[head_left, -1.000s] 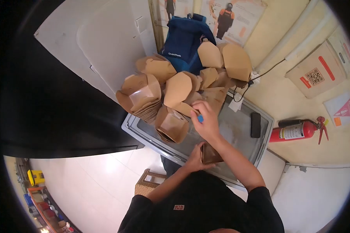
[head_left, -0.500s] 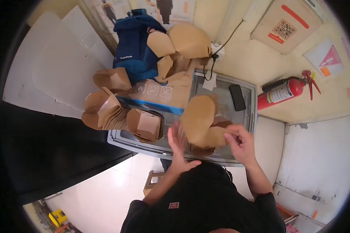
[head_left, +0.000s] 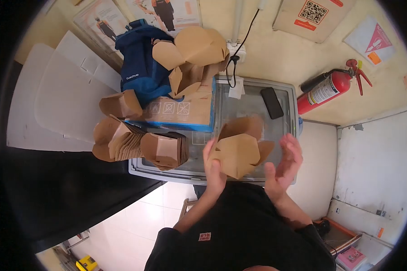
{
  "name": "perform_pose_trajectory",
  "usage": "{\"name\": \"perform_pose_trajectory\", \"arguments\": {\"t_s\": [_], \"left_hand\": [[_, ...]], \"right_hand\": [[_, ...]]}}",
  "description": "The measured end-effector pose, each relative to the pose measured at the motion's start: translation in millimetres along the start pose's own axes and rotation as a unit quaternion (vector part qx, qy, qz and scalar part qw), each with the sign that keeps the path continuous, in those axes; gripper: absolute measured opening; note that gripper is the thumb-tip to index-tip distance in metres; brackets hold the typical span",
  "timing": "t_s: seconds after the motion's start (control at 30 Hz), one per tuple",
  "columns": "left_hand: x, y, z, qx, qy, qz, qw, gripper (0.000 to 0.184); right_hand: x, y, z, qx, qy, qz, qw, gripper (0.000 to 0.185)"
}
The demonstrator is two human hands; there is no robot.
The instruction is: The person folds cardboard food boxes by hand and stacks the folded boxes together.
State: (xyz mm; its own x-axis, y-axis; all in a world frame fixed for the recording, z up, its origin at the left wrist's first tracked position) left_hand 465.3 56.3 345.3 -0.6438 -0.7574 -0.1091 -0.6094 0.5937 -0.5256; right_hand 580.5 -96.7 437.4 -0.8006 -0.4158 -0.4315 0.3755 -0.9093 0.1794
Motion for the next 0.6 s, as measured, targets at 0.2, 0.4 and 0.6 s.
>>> {"name": "perform_pose_trajectory", "arguments": {"t_s": [0.2, 0.4, 0.6], "left_hand": [[-18, -15, -9, -0.047, -0.077, 0.026, 0.996, 0.068], [-17, -20, -25, -0.175, -0.167, 0.080, 0.967, 0.054], [-5, -29, -15, -0.127, -0.156, 0.045, 0.978, 0.036]], "right_hand": [[28, -48, -31, -0.113, -0.150, 0.100, 0.977, 0.102], [25, -48, -29, -0.093, -0.112, 0.101, 0.984, 0.096], [25, -35, -32, -0.054, -0.098, 0.066, 0.991, 0.073]]}}
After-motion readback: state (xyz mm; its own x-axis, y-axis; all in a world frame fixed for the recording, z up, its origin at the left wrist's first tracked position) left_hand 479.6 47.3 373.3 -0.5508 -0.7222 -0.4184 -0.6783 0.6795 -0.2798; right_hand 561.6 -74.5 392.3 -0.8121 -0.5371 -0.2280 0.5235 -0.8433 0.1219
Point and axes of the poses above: each hand's wrist, its own x-axis away from the middle knuckle, its own y-axis out of the back of the hand, z = x × y, the point moved 8 cm from there along -x, towards the middle knuckle, and after that the axes turned 7 degrees about -y, right-handed, at the moved point
